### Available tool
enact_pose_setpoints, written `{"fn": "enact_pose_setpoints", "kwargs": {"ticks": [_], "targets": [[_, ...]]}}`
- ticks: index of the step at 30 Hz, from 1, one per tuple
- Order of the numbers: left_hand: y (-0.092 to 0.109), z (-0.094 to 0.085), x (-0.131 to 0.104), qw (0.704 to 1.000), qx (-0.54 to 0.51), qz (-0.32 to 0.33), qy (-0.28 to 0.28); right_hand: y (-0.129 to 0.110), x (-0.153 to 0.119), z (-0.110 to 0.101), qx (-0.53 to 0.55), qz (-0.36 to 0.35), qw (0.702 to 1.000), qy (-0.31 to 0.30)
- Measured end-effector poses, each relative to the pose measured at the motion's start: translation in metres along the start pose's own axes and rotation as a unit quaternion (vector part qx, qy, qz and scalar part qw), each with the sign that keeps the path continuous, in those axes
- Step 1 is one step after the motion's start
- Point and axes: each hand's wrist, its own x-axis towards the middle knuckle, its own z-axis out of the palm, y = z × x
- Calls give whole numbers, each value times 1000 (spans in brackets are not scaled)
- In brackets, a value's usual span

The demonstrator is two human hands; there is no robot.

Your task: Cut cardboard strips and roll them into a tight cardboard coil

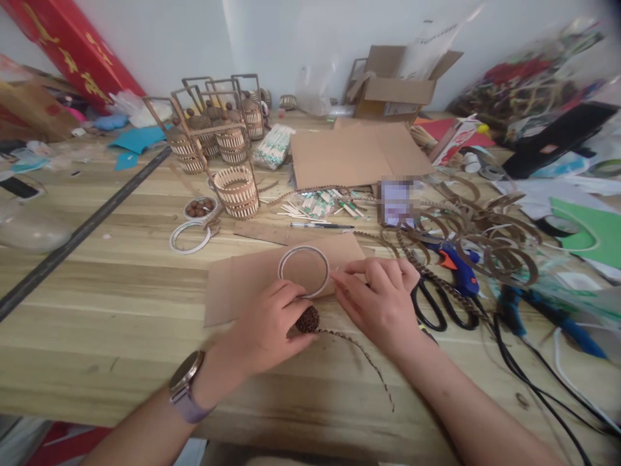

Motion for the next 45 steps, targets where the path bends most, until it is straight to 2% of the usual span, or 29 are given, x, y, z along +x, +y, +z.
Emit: {"fn": "enact_pose_setpoints", "kwargs": {"ticks": [4, 9, 11, 15, 22, 26, 32, 35, 38, 42, 45], "targets": [[1, -1, 0, 1000, -1, -4, -1, -4, 2, 0, -45, -33, 998, 8], [1, -1, -2, 1000, -18, -1, 14, -1, 2, 5, -50, -42, 997, -40], [1, -1, -2, 999, -33, 11, 28, 1, 1, 8, -11, -20, 998, -54], [4, -3, -2, 997, -56, 28, 50, 4, -1, 12, 111, 72, 989, -68], [6, -6, 2, 995, -68, 32, 59, 5, 1, 17, 216, 182, 959, -34], [6, -6, 2, 994, -78, 27, 66, 7, 2, 20, 253, 216, 943, -18], [7, -8, 3, 990, -99, 51, 82, 3, 6, 17, 290, 230, 929, -8], [7, -8, 2, 990, -105, 49, 85, 4, 6, 17, 338, 254, 906, -4], [6, -10, -2, 990, -106, 37, 83, 19, 5, 17, 370, 334, 867, 23], [-1, -10, -4, 989, -117, -19, 91, 44, 4, 14, 360, 421, 828, 88], [-8, -7, -2, 991, -100, -66, 64, 39, 4, 11, 449, 429, 781, 68]]}}
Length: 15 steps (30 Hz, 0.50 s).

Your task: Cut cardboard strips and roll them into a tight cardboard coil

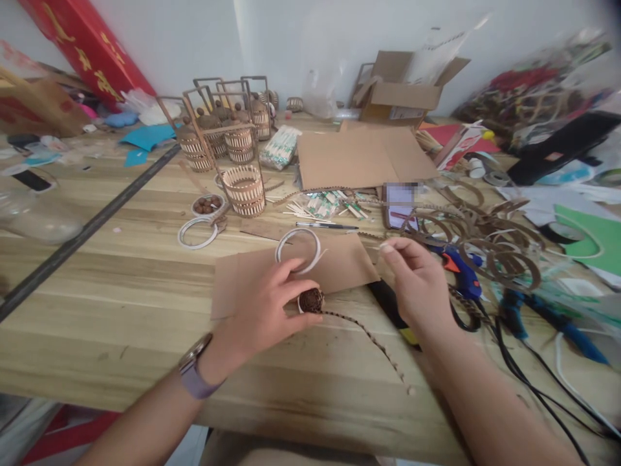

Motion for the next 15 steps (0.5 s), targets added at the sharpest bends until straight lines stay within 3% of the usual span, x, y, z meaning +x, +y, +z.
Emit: {"fn": "enact_pose_setpoints", "kwargs": {"ticks": [3, 7, 15], "targets": [[-6, 3, 3, 1000, 21, -18, 9, -7, -19, 16, 111, 62, 986, -108], [-3, 3, 3, 999, 31, 4, 34, -13, -42, 34, 229, 194, 934, -195], [1, 8, 2, 998, -27, 12, 50, -19, -53, 38, 327, 331, 852, -238]]}}
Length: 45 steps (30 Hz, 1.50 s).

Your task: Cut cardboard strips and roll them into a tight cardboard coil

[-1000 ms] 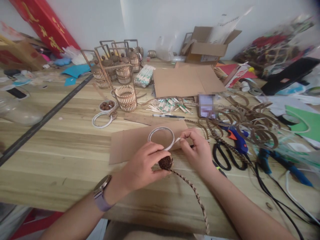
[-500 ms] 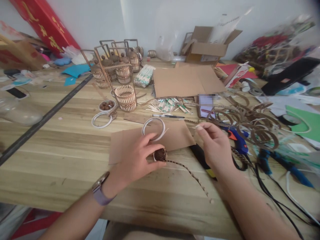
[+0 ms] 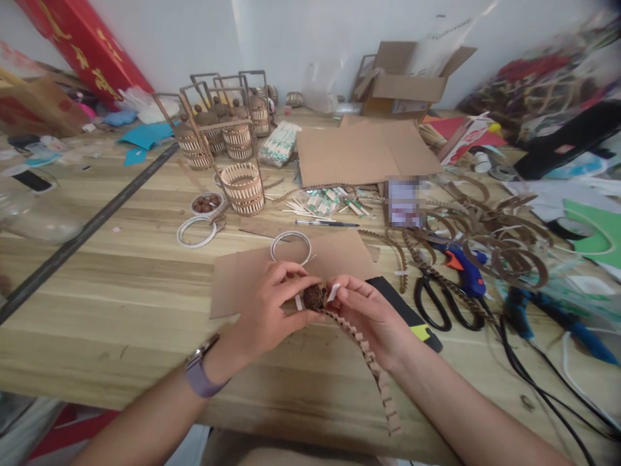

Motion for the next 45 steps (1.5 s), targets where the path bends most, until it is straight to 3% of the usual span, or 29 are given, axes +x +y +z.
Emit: {"fn": "enact_pose_setpoints", "kwargs": {"ticks": [5, 12, 24, 32, 36, 40, 42, 45], "targets": [[2, 0, 1, 1000, -15, 12, 21, 2, -2, 4, 37, 42, 998, 6], [4, 1, 1, 999, -22, 23, 33, 6, -2, 6, 51, 46, 998, 16], [7, 1, 0, 995, -95, -17, 10, 9, -3, 5, 7, -1, 1000, 23], [7, 4, -4, 987, -148, -55, 6, 6, -4, 9, -90, -93, 992, 2], [8, 4, -5, 988, -145, -60, 9, 10, -2, 5, -182, -180, 967, -1], [9, 3, -5, 992, -121, -41, 19, 14, 1, -5, -320, -290, 902, 10], [9, 3, -6, 993, -110, -25, 27, 14, 2, -9, -377, -315, 871, 19], [9, 4, -6, 995, -97, -18, 34, 11, 2, -13, -415, -325, 848, 48]]}}
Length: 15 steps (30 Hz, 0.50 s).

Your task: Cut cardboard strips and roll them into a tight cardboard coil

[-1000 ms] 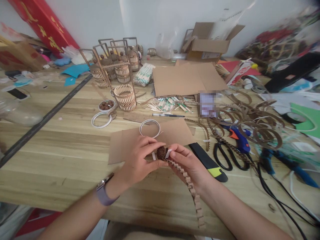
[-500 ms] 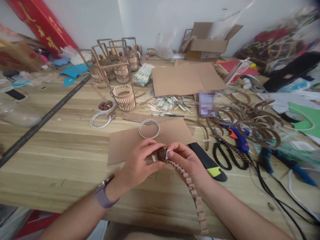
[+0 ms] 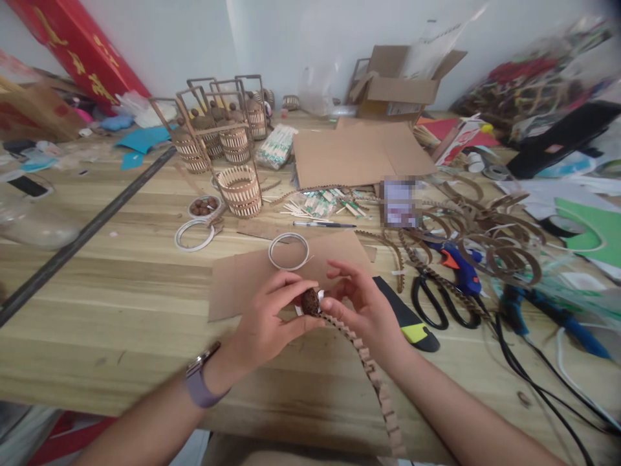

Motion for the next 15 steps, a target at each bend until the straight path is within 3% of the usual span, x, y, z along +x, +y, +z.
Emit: {"fn": "enact_pose_setpoints", "kwargs": {"ticks": [5, 15], "targets": [[-2, 2, -1, 1000, 8, -11, -12, -11, 1, -5, -81, -101, 992, 2], [-1, -1, -2, 998, 49, 27, -16, -15, 5, -11, -76, -54, 993, -73]]}}
